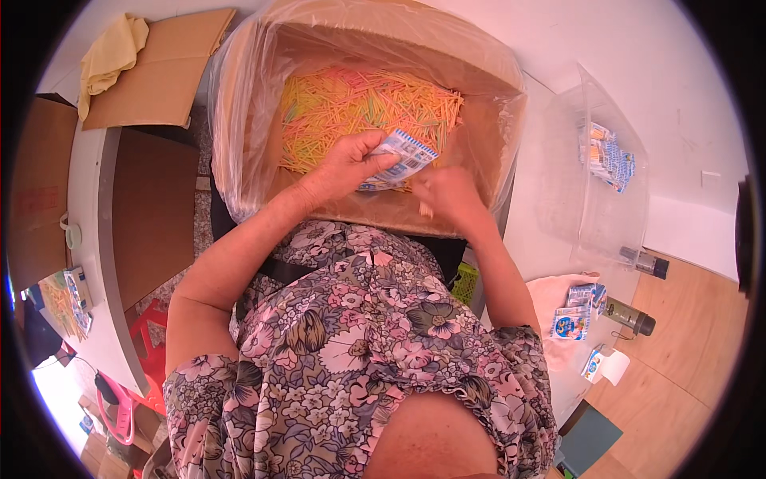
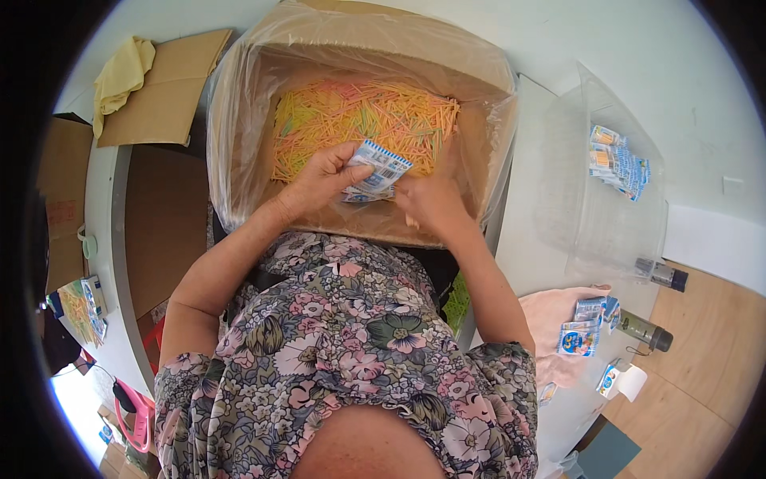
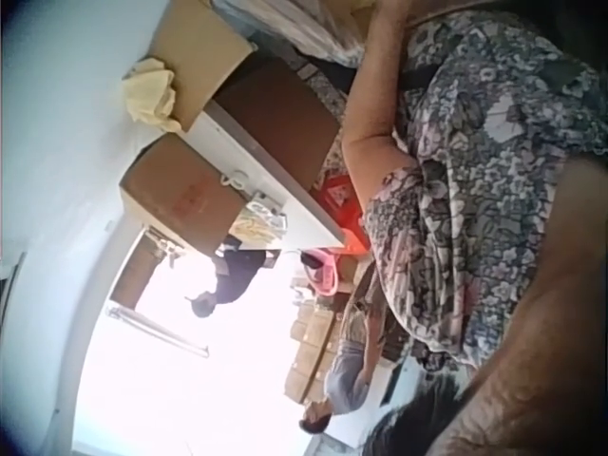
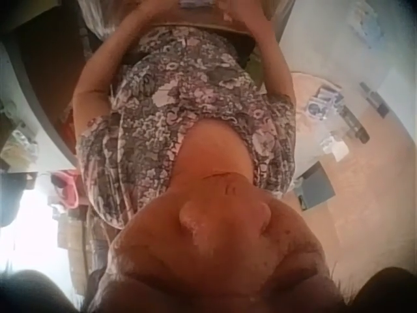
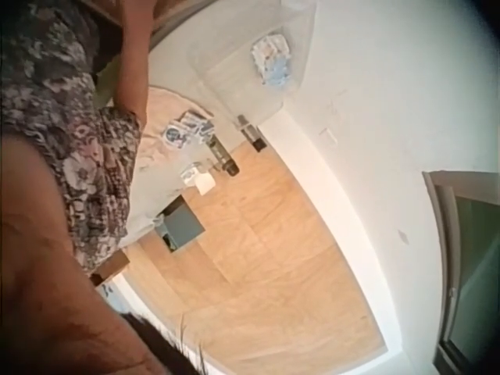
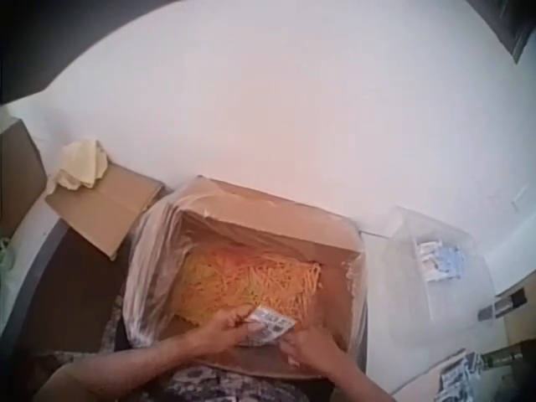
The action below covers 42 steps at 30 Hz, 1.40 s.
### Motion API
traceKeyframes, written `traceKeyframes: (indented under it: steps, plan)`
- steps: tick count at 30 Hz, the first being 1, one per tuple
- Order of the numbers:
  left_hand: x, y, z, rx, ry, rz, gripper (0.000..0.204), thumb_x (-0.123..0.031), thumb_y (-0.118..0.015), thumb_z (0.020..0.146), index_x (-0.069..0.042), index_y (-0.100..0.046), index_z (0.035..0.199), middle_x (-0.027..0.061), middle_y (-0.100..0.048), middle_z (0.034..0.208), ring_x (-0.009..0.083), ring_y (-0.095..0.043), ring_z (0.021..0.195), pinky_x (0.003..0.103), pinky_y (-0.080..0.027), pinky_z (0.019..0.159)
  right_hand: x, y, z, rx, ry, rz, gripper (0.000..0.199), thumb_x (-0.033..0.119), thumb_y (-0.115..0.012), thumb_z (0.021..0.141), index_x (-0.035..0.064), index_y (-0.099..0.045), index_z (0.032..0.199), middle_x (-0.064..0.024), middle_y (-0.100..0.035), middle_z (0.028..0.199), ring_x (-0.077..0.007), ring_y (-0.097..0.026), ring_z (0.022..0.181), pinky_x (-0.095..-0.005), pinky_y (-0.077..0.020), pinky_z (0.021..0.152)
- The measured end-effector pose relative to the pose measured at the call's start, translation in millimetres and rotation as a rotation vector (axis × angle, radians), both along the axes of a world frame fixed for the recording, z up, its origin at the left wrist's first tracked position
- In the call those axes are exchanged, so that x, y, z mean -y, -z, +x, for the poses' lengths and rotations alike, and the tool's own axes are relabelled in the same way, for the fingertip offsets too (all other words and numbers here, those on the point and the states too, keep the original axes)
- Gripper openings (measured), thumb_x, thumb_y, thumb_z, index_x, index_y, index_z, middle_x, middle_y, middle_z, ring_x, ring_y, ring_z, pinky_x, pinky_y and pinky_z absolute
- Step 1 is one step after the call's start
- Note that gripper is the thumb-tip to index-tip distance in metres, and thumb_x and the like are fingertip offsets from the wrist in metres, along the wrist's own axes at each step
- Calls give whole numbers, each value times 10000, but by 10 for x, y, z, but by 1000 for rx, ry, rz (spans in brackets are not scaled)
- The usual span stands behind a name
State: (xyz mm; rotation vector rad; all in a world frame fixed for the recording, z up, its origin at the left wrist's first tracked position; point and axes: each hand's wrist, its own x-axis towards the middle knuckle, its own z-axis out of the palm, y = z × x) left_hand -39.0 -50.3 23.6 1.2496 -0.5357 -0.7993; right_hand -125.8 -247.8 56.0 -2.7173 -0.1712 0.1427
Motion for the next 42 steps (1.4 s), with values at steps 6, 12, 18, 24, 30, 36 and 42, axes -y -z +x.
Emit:
traceKeyframes:
  steps: [6,12,18,24,30,36,42]
  plan:
    - [20,-221,19,-186,13,5,216,-163,-527,931,-25,-612,1074,-6,-651,923,48,-575,826,226,-482,737,159,-190,45,28,245,433,200,113,-622,805,22,-528,654,-60,-549,579,-126,-533,496,-280,-425,482]
    - [-23,-212,45,175,-39,61,192,-181,-572,908,-7,-650,920,-27,-617,764,19,-528,727,213,-461,654,162,-594,175,-158,306,1063,236,135,-630,842,73,-512,646,55,-461,567,-18,-415,498,-200,-323,446]
    - [-183,-186,72,159,31,119,178,-126,-600,879,15,-650,976,0,-642,834,37,-545,760,216,-460,668,86,-714,358,-131,124,650,254,166,-654,805,73,-498,628,59,-454,586,-20,-398,527,-227,-313,455]
    - [-85,-290,-13,190,43,-83,205,-135,-606,877,34,-637,990,24,-648,821,41,-541,766,233,-463,677,187,-742,111,-439,55,666,233,185,-679,779,58,-527,656,50,-488,607,-20,-421,588,-215,-335,493]
    - [-87,-262,-51,263,-38,73,159,-112,-638,852,29,-654,925,20,-645,779,31,-523,723,228,-457,644,44,-606,140,-313,66,667,224,153,-659,801,25,-535,665,49,-475,589,-33,-434,574,-226,-343,488]
    - [-178,-242,-5,132,-59,31,100,-20,-684,772,10,-683,867,33,-669,811,67,-580,746,231,-475,672,-190,-748,78,-288,47,760,163,96,-672,775,26,-569,670,57,-472,603,-21,-402,575,-213,-315,494]
    - [-131,-356,40,208,56,-43,171,10,-686,730,7,-687,901,99,-664,976,151,-602,912,271,-462,819,-10,-791,199,-76,294,1071,219,161,-668,811,68,-535,664,57,-487,607,-18,-414,537,-204,-300,459]
